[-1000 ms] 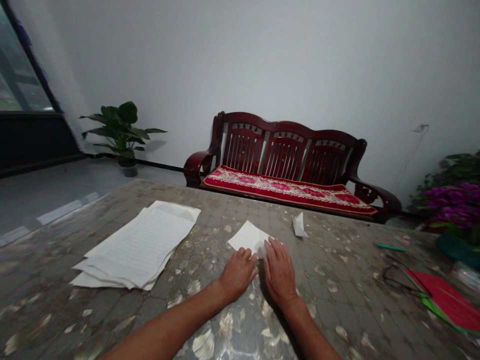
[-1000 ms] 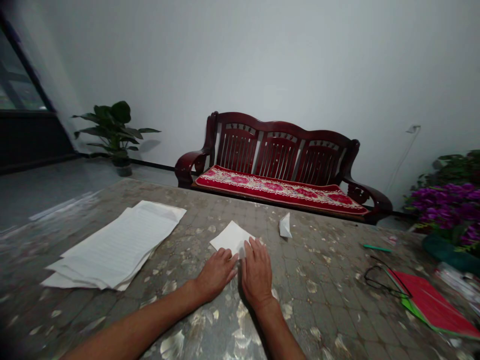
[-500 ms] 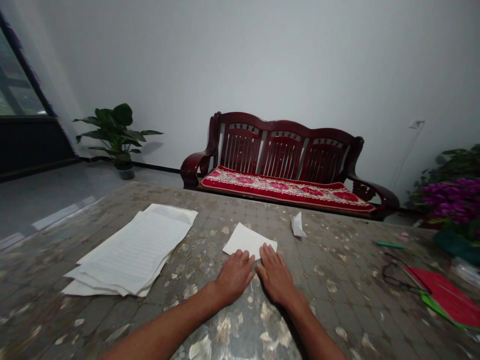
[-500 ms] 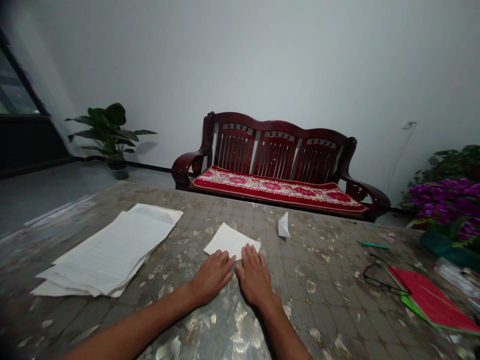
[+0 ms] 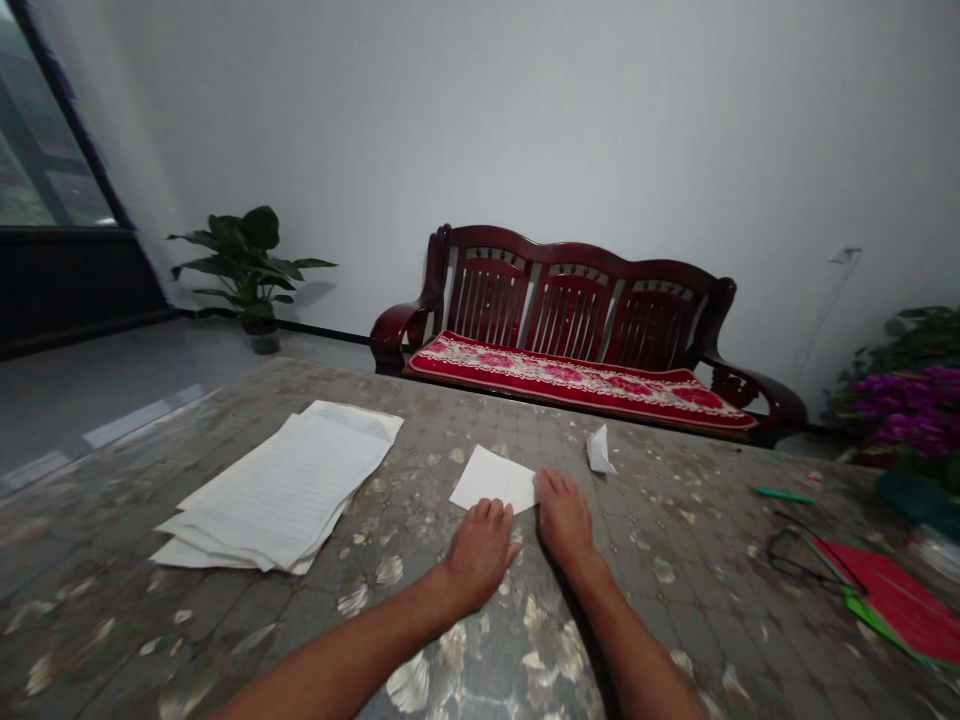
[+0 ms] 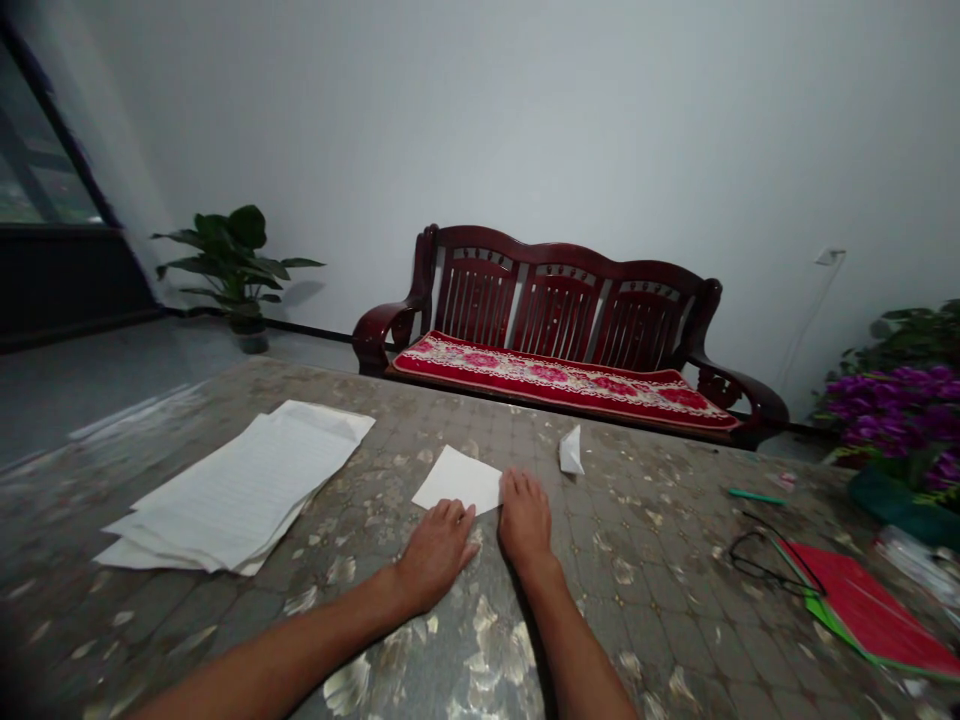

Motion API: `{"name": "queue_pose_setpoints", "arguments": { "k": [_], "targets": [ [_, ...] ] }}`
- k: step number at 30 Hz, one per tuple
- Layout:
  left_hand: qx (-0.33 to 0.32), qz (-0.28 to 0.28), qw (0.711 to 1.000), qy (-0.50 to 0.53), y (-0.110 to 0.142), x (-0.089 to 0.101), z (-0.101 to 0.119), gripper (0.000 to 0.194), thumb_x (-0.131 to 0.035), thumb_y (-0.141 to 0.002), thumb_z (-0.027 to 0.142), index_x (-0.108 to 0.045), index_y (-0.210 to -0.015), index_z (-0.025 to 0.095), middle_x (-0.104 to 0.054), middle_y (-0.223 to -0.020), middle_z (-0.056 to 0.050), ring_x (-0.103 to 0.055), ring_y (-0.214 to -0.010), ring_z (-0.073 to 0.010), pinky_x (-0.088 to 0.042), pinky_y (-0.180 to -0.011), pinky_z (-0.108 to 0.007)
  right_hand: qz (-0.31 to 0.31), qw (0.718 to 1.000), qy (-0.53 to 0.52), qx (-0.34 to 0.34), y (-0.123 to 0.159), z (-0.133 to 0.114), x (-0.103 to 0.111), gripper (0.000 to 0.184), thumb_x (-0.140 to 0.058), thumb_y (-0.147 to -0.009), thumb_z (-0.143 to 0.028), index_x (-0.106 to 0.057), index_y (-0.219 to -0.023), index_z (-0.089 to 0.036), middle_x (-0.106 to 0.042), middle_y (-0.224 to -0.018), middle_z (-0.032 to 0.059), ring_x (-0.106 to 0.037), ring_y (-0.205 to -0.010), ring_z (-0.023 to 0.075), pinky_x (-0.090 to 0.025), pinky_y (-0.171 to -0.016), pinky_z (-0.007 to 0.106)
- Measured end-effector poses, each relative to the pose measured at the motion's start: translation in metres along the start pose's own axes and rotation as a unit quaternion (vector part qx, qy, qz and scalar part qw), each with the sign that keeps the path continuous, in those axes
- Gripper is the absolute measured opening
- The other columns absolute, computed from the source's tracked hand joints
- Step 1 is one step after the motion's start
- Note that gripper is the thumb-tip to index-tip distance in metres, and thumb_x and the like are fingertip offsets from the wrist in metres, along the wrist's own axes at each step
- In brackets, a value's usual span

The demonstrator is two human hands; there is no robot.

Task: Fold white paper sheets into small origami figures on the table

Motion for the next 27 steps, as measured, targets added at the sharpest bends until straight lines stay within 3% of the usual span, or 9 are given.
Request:
{"name": "queue_pose_setpoints", "arguments": {
  "k": [2,5,9,13,15,19,27],
  "targets": [
    [0.021,0.004,1.000,0.006,-0.002,0.000,0.007,0.039,-0.058,-0.090,0.033,-0.056,-0.123,0.012,-0.058,-0.111,-0.014,-0.051,-0.105,-0.0292,-0.043,-0.094,-0.043,0.014,0.997,-0.062,0.038,0.009,-0.011,0.001,0.040,-0.041,-0.089,-0.009,-0.066,-0.119,-0.020,-0.064,-0.127,0.0084,-0.054,-0.119,0.0207,-0.037,-0.104,0.032],
    [0.021,-0.010,0.999,0.045,-0.004,0.003,0.007,0.027,-0.054,-0.092,0.024,-0.060,-0.116,0.013,-0.060,-0.107,-0.012,-0.053,-0.102,-0.0268,-0.044,-0.091,-0.040,0.011,0.991,-0.126,0.050,0.019,-0.020,0.000,0.036,-0.044,-0.085,-0.006,-0.073,-0.101,-0.021,-0.072,-0.108,0.0054,-0.061,-0.104,0.0179,-0.041,-0.097,0.027],
    [-0.074,-0.011,0.987,0.139,0.002,0.009,-0.022,0.021,-0.057,-0.089,0.021,-0.064,-0.109,0.022,-0.061,-0.105,-0.006,-0.054,-0.102,-0.0218,-0.046,-0.089,-0.034,0.007,0.989,-0.137,0.046,0.021,-0.016,-0.002,0.038,-0.045,-0.085,-0.006,-0.073,-0.104,-0.023,-0.071,-0.115,0.0040,-0.061,-0.110,0.0182,-0.042,-0.098,0.029],
    [-0.134,0.012,0.981,0.140,0.015,0.015,-0.067,0.040,-0.057,-0.085,0.015,-0.058,-0.125,0.022,-0.060,-0.125,-0.008,-0.051,-0.119,-0.0247,-0.039,-0.104,-0.042,0.014,0.992,-0.121,0.040,0.023,-0.013,-0.005,0.037,-0.046,-0.086,-0.007,-0.072,-0.107,-0.024,-0.069,-0.120,0.0035,-0.061,-0.113,0.0198,-0.042,-0.100,0.032],
    [-0.165,-0.005,0.979,0.121,0.019,0.018,-0.082,0.045,-0.052,-0.086,0.009,-0.055,-0.128,0.023,-0.059,-0.131,-0.007,-0.047,-0.128,-0.0257,-0.036,-0.109,-0.044,0.022,0.992,-0.116,0.036,0.024,-0.015,-0.008,0.038,-0.046,-0.086,-0.007,-0.071,-0.109,-0.024,-0.068,-0.122,0.0037,-0.060,-0.114,0.0201,-0.042,-0.100,0.034],
    [-0.193,-0.020,0.977,0.085,0.018,0.021,-0.095,0.044,-0.046,-0.091,0.010,-0.053,-0.132,0.027,-0.057,-0.137,-0.005,-0.043,-0.135,-0.0262,-0.034,-0.111,-0.047,0.029,0.992,-0.116,0.032,0.027,-0.016,-0.011,0.039,-0.046,-0.085,-0.007,-0.071,-0.110,-0.024,-0.068,-0.123,0.0036,-0.060,-0.116,0.0197,-0.043,-0.100,0.035],
    [-0.270,0.046,0.961,0.049,0.000,0.018,-0.104,0.032,-0.045,-0.097,0.018,-0.056,-0.127,0.024,-0.061,-0.132,-0.009,-0.052,-0.126,-0.0222,-0.036,-0.111,-0.045,0.033,0.992,-0.118,0.030,0.029,-0.014,-0.013,0.040,-0.045,-0.086,-0.006,-0.069,-0.113,-0.024,-0.066,-0.126,0.0047,-0.059,-0.119,0.0194,-0.043,-0.101,0.036]
  ]
}}
Point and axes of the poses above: each hand's wrist, its own y-axis away from the middle knuckle, its own x-axis out of the back of the hand, z = x × y, the point moved 2 cm from there along -y, towards the middle knuckle
